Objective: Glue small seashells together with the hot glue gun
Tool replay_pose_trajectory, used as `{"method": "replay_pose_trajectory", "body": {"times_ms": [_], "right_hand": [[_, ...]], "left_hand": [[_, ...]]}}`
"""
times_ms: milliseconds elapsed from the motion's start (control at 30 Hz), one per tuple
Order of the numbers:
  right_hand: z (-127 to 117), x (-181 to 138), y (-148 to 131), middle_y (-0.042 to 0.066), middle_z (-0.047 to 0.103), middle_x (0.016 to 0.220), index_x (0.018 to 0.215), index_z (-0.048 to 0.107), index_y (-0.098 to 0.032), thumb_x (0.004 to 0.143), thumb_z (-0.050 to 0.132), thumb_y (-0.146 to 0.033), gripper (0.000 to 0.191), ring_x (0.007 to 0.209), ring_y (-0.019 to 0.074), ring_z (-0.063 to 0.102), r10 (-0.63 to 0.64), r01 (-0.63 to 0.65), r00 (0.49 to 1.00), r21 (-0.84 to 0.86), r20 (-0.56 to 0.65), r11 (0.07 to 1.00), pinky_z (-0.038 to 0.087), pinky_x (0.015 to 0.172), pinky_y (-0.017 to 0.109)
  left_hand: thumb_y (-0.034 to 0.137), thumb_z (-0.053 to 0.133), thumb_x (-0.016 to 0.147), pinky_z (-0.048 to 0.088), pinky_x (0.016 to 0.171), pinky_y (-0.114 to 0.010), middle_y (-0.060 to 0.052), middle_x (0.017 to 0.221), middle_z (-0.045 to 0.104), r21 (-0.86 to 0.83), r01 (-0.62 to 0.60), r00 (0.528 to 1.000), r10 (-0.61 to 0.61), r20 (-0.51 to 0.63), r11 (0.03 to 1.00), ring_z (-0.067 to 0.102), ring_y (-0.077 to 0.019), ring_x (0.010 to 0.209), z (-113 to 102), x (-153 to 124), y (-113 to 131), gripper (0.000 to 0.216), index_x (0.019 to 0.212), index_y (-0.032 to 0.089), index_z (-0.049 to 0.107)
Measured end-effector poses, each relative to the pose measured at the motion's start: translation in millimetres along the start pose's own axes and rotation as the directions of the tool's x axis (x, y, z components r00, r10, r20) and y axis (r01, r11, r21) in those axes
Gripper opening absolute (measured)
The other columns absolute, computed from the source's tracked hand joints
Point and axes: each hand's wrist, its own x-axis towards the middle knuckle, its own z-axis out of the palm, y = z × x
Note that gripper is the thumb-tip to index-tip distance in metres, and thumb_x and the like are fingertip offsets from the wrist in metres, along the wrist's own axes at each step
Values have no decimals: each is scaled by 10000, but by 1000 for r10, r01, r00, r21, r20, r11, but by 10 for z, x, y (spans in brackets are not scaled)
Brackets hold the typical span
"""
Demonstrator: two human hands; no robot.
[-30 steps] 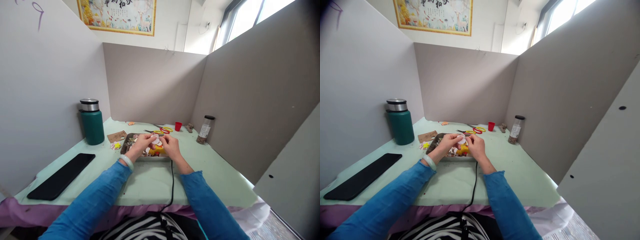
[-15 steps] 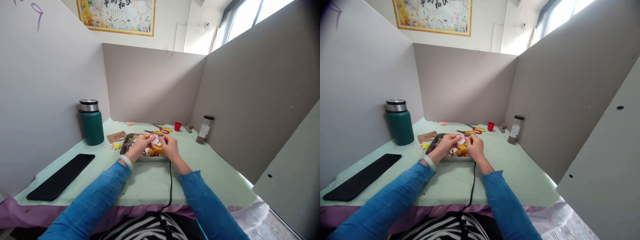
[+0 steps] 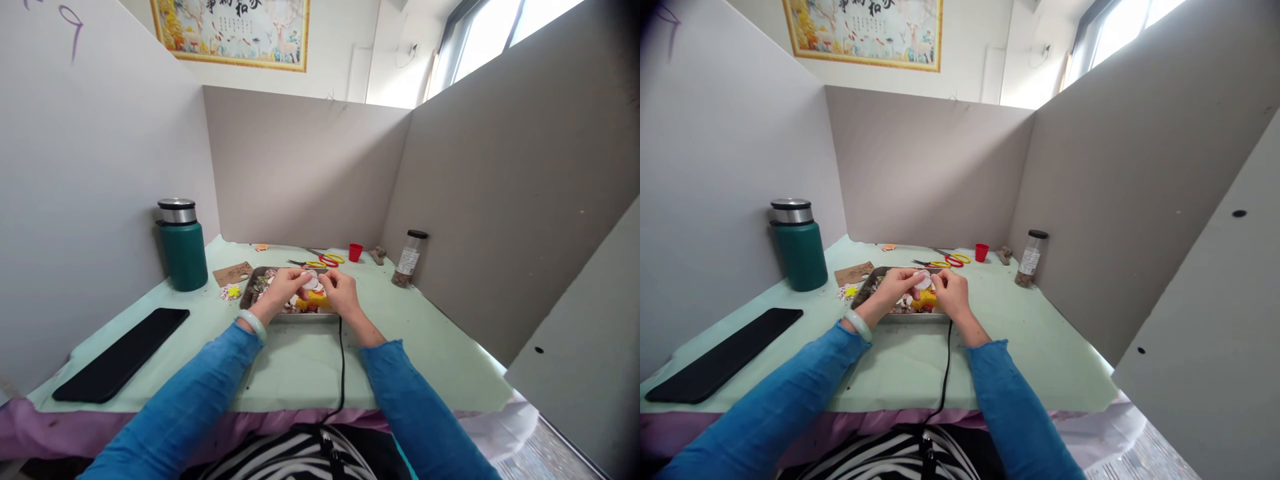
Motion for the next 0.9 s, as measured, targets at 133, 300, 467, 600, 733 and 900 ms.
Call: {"method": "replay_pose_trajectory", "body": {"times_ms": [133, 300, 467, 600, 733, 900], "right_hand": [[8, 0, 3, -31, 471, 516, 566, 482, -192, 757, 496, -413, 292, 515, 110, 406, 13, -13, 1000, 11, -2, 1000, 314, 539, 244], [12, 7, 24, -37, 458, 508, 556, 474, -189, 746, 516, -412, 296, 515, 109, 400, 41, -41, 999, 38, -2, 998, 312, 527, 240], [23, -5, 23, -37, 467, 511, 570, 499, -187, 760, 537, -409, 295, 517, 110, 406, 43, -41, 999, 74, -26, 996, 319, 527, 240], [30, -16, 9, -27, 513, 559, 690, 593, -186, 801, 512, -457, 303, 548, 121, 455, 31, -30, 1000, 209, -1, 977, 364, 551, 237], [49, -16, 19, -13, 563, 605, 764, 625, -184, 755, 580, -472, 292, 565, 129, 491, 47, -65, 996, 253, 75, 965, 388, 557, 240], [49, 1, 29, -19, 541, 568, 669, 578, -186, 749, 583, -430, 257, 532, 122, 479, 49, -66, 996, 273, 68, 960, 387, 538, 240]], "left_hand": [[427, 627, 739, 377, 450, -196, -13, 500, 575, -7, -12, 1000, 12, 1, 1000, 548, -115, 452, 3, -11, 16, 305, 744, 123, 635], [457, 639, 722, 401, 473, -211, -24, 578, 600, -14, -18, 1000, 18, 24, 1000, 551, -112, 468, -8, -16, 26, 350, 747, 108, 643], [451, 684, 688, 428, 484, -220, -40, 678, 621, -107, 6, 1000, -4, 19, 994, 544, -95, 472, -10, -5, 15, 369, 768, 93, 646], [427, 725, 661, 443, 489, -217, -34, 723, 616, -293, 65, 998, -55, 41, 954, 541, -79, 475, -19, 10, 7, 382, 845, 100, 651], [418, 723, 679, 448, 500, -210, -11, 676, 585, -381, 71, 997, -51, 63, 922, 544, -75, 487, -35, 19, 6, 376, 873, 105, 649], [428, 708, 692, 424, 473, -194, -9, 635, 573, -310, 77, 997, -64, 52, 947, 532, -73, 475, -23, 20, -14, 393, 898, 96, 662]]}}
